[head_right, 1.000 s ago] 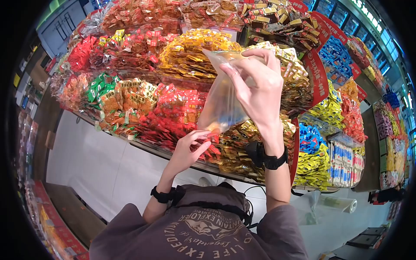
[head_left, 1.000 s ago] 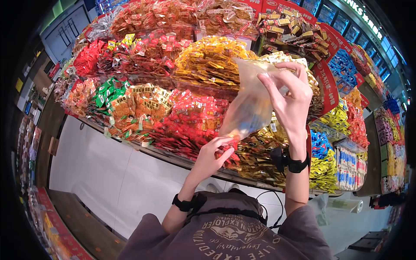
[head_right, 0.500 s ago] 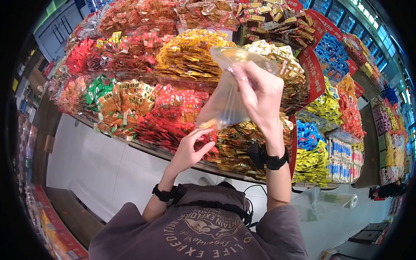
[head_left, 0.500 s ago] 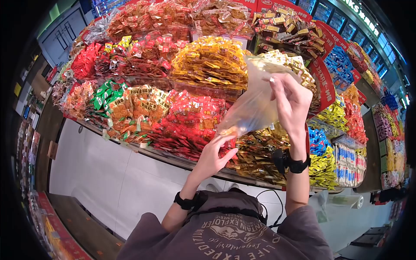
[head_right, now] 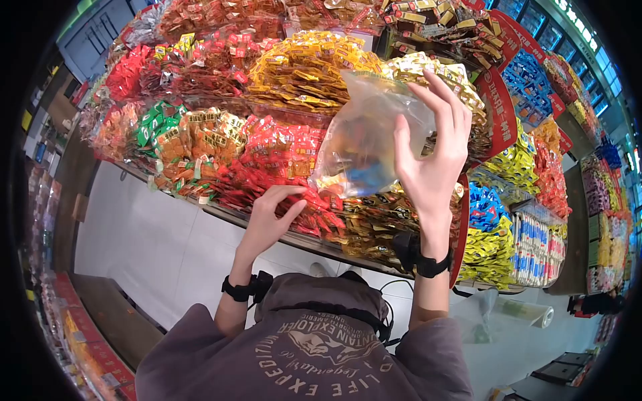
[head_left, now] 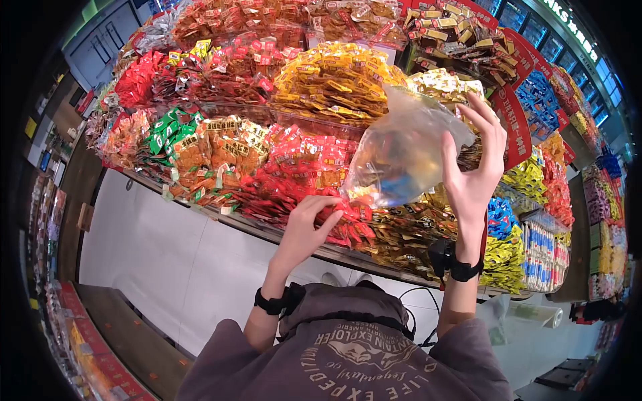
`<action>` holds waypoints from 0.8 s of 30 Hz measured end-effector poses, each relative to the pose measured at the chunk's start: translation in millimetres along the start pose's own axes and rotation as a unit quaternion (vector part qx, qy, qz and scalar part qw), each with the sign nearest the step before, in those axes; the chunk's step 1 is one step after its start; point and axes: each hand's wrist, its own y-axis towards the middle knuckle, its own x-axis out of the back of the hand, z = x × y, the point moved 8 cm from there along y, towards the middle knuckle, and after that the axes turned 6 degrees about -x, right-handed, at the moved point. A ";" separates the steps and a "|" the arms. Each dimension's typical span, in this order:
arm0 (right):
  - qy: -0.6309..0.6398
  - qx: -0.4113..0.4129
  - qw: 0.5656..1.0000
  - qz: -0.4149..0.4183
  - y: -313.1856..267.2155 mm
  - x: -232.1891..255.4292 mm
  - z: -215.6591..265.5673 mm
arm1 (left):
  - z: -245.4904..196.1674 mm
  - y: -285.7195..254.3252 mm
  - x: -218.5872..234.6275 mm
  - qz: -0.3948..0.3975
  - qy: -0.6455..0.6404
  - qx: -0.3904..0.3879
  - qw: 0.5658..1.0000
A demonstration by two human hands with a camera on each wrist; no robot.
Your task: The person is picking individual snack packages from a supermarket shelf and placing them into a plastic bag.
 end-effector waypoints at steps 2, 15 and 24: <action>0.070 0.014 0.997 -0.015 -12.9 -0.4 19.2 | 13.4 -7.7 15.2 -0.038 0.010 0.027 0.999; 0.200 -0.199 0.849 0.446 -138.5 -236.9 16.5 | 10.8 -32.1 33.5 -0.093 0.037 0.047 0.994; 0.120 -0.179 0.829 0.516 -150.3 -281.1 24.6 | 17.9 -52.5 45.1 -0.102 0.043 0.078 0.991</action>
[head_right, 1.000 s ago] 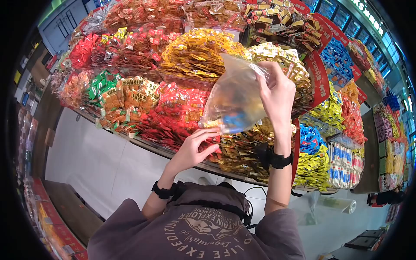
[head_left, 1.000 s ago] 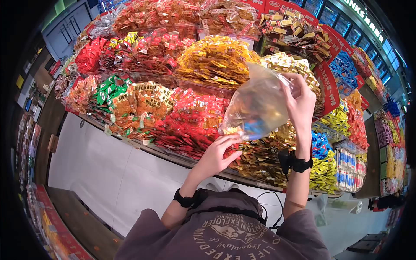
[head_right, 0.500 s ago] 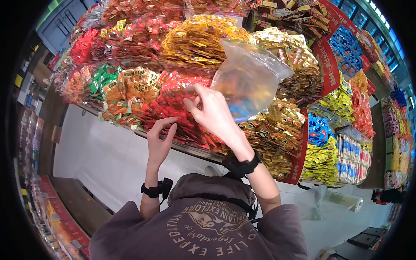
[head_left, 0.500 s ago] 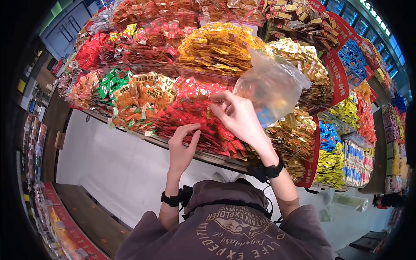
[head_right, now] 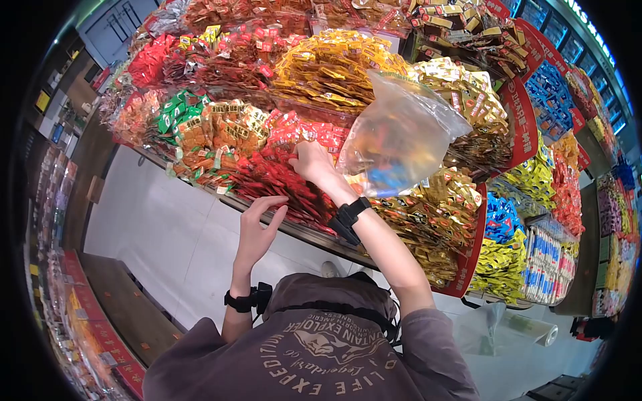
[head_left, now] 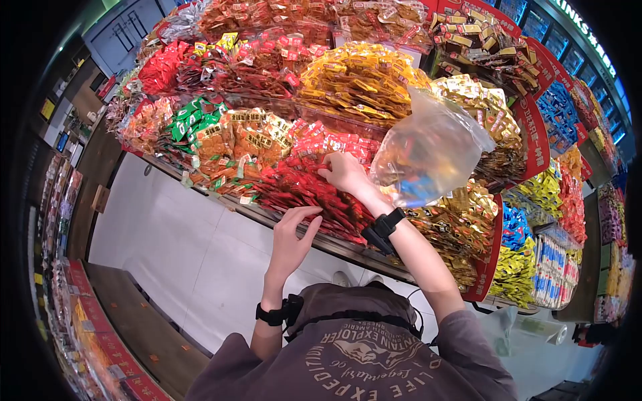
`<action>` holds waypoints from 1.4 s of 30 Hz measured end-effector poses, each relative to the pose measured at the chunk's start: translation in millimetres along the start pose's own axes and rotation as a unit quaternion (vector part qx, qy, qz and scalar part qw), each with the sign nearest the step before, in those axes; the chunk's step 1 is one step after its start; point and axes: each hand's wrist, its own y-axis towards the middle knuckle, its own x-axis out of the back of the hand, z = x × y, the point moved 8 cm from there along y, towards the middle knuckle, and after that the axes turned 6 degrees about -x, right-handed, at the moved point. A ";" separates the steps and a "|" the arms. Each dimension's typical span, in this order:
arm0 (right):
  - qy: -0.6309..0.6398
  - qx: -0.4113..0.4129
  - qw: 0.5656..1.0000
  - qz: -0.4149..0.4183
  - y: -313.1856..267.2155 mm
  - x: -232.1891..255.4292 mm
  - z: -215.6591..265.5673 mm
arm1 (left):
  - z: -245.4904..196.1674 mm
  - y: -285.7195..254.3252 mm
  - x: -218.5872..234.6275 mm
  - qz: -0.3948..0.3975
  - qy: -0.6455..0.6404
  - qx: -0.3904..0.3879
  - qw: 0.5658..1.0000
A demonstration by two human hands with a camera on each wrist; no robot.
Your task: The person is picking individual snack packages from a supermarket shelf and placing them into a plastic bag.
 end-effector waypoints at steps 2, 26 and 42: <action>-0.031 0.021 0.999 -0.015 4.3 2.0 -1.0 | 3.8 -0.5 2.3 -0.003 0.000 0.006 1.000; 0.476 0.008 0.878 -0.054 -126.7 125.5 24.9 | -51.9 24.7 -27.8 -0.019 -0.366 0.088 0.926; 0.508 0.086 0.852 -0.095 -158.0 168.5 11.6 | -100.0 27.5 -38.6 -0.079 -0.326 0.023 0.942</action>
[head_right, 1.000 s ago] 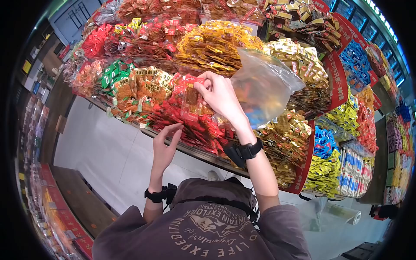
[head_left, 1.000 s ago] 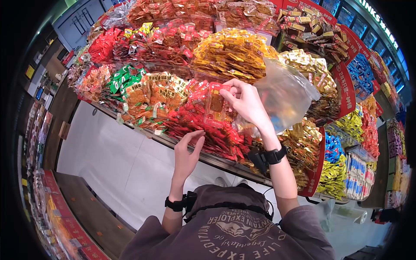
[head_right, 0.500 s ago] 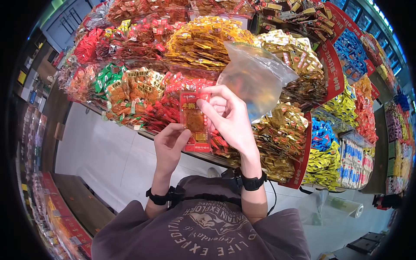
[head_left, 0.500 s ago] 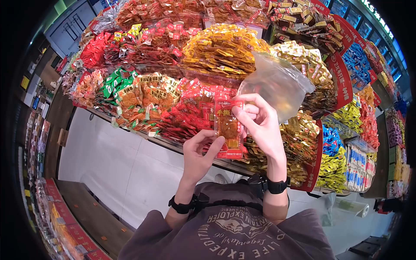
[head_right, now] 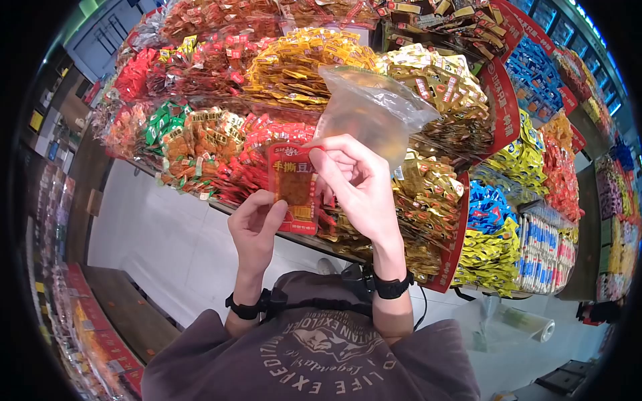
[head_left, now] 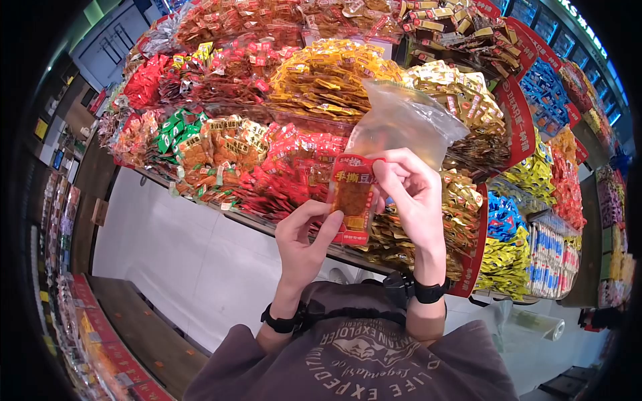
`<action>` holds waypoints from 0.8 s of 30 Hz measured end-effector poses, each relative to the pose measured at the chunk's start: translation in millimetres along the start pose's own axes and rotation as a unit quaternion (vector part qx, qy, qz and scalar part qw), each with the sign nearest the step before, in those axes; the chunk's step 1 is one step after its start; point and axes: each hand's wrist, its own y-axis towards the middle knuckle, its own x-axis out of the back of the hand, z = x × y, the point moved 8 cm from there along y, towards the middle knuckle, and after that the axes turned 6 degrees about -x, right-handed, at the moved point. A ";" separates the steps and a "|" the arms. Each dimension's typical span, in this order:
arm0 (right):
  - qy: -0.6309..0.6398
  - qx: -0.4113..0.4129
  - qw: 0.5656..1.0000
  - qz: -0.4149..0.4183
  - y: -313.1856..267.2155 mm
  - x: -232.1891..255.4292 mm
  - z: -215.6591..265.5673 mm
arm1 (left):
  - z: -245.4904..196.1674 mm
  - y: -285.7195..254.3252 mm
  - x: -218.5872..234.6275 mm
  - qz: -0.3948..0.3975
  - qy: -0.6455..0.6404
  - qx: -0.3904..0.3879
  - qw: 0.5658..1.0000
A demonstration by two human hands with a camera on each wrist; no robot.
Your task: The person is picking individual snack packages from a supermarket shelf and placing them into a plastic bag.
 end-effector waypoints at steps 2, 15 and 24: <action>-0.002 0.002 1.000 0.003 1.3 6.7 6.8 | -3.4 0.7 -9.5 0.009 0.009 0.008 1.000; 0.011 -0.029 0.999 0.027 -0.8 30.0 18.2 | -15.7 -6.4 -44.6 0.006 0.028 0.001 1.000; 0.022 -0.021 0.999 0.035 -16.7 56.4 4.2 | -6.8 -26.6 -61.3 -0.025 0.015 -0.005 1.000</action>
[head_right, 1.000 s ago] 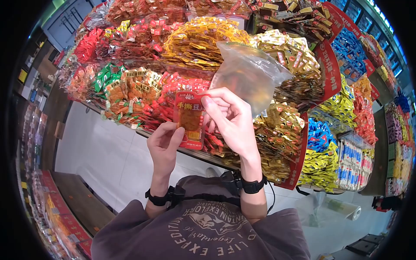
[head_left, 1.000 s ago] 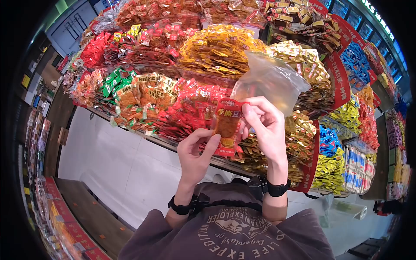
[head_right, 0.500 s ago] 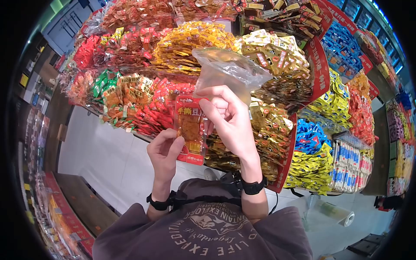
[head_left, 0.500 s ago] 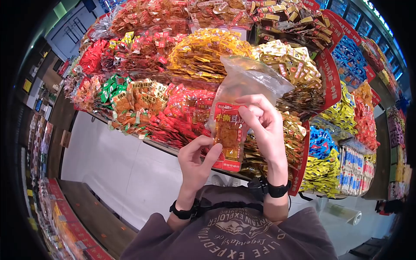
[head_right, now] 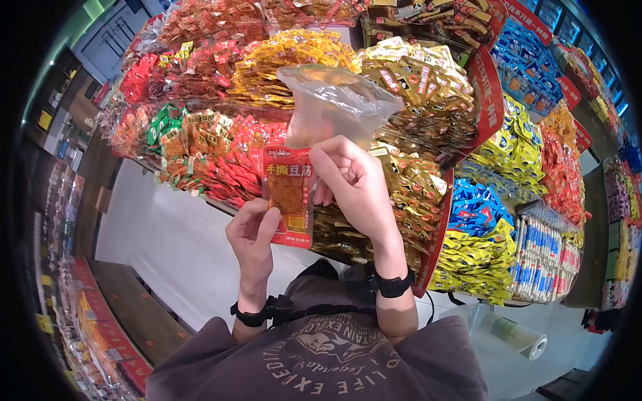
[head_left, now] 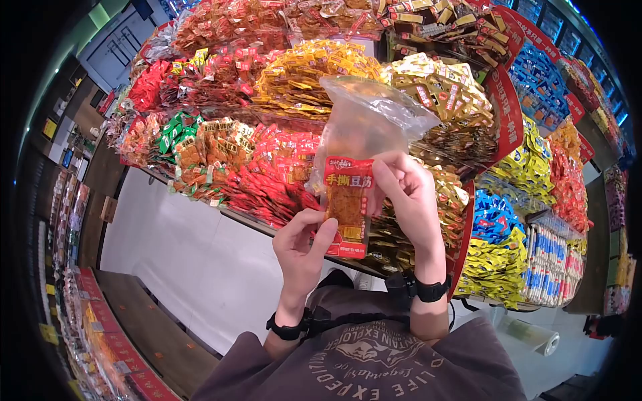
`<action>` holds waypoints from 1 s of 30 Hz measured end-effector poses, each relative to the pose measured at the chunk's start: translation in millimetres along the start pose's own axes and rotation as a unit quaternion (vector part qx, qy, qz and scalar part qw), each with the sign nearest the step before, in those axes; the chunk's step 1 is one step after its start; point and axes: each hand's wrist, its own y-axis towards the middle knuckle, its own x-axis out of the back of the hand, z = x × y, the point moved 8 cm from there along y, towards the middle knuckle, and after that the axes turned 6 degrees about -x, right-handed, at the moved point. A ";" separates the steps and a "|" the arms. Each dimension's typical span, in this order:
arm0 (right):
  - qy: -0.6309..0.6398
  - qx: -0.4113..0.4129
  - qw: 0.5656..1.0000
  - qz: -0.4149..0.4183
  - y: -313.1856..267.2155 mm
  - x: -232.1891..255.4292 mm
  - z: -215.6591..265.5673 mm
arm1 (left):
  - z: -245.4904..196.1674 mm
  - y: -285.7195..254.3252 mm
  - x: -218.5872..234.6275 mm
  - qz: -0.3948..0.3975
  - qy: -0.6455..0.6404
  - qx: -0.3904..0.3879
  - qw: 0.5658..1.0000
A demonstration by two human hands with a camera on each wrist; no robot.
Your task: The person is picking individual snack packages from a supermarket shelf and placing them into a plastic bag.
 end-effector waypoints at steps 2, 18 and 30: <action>0.003 -0.015 1.000 0.008 -4.2 2.8 1.6 | -0.9 -2.4 -5.5 -0.018 -0.012 0.011 1.000; -0.012 -0.006 0.999 0.046 -10.8 0.4 18.8 | -25.3 -18.3 -17.0 -0.036 0.009 -0.003 0.999; 0.010 -0.013 1.000 0.014 -25.9 24.0 23.2 | -19.6 -17.0 -35.0 -0.009 0.007 0.007 1.000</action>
